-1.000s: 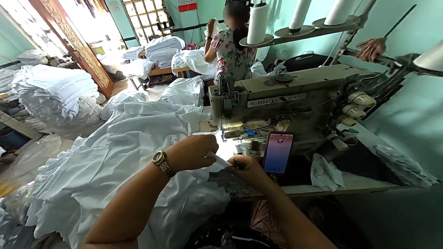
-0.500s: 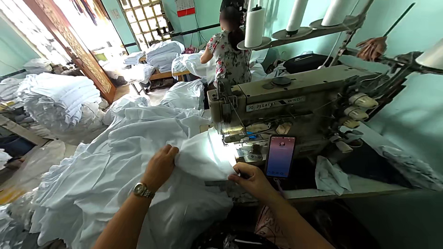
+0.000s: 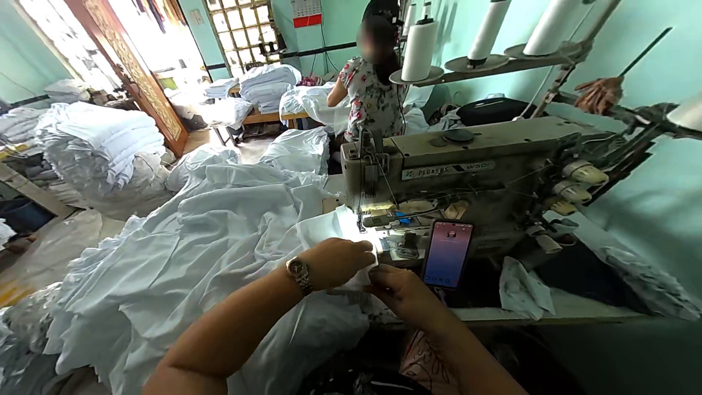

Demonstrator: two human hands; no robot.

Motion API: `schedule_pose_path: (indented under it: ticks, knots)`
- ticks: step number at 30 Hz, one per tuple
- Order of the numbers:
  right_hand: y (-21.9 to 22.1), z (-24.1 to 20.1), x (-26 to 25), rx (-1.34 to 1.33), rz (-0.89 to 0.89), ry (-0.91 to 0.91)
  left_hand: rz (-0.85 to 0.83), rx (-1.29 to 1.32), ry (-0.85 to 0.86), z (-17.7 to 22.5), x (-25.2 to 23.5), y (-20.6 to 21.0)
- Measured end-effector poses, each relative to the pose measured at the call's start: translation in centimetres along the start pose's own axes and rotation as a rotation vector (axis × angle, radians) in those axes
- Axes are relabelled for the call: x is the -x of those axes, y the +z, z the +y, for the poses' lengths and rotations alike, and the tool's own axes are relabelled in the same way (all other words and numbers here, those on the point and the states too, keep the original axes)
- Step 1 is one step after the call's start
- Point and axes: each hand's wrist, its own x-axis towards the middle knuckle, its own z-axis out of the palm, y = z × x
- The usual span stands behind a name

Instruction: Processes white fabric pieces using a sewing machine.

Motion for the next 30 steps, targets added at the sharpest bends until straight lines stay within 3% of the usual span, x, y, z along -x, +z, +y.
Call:
schedule_pose_path:
  ticks: [3, 7, 9, 12, 13, 17, 20, 23, 27, 30]
  knots:
    - [-0.7, 0.2, -0.8, -0.058, -0.017, -0.002, -0.105, -0.002, -0.042, -0.4, 0.0, -3.0]
    - [-0.3, 1.5, -2.4, -0.342, 0.148, 0.104, 0.011, 0.372, 0.279, -1.1, 1.5, -6.3]
    - [-0.2, 1.9, -2.6, -0.419, 0.158, 0.149, 0.035, 0.269, 0.191, -1.0, 1.8, -7.0]
    - [0.7, 2.6, -1.7, -0.432, 0.114, 0.189, 0.024, -0.139, -0.193, 0.2, 1.7, -6.4]
    - [1.0, 2.9, -1.4, -0.434, 0.116, 0.194, 0.013, -0.208, -0.248, 0.7, 1.6, -6.0]
    - [1.5, 3.1, -1.0, -0.482, 0.136, 0.115, -0.121, -0.010, -0.105, 1.1, 1.6, -5.7]
    - [1.6, 3.0, -0.9, -0.493, 0.147, 0.117, -0.113, -0.098, -0.234, 1.8, 1.7, -5.1]
    - [1.5, 3.0, -1.0, -0.504, 0.138, 0.107, -0.165, -0.076, -0.212, 3.5, 1.7, -5.3]
    - [1.7, 2.8, -0.8, -0.501, 0.135, 0.119, -0.119, -0.197, -0.328, 3.6, 1.2, -5.3]
    - [1.7, 2.7, -0.7, -0.499, 0.134, 0.108, -0.152, -0.149, -0.239, 4.1, 1.5, -5.5]
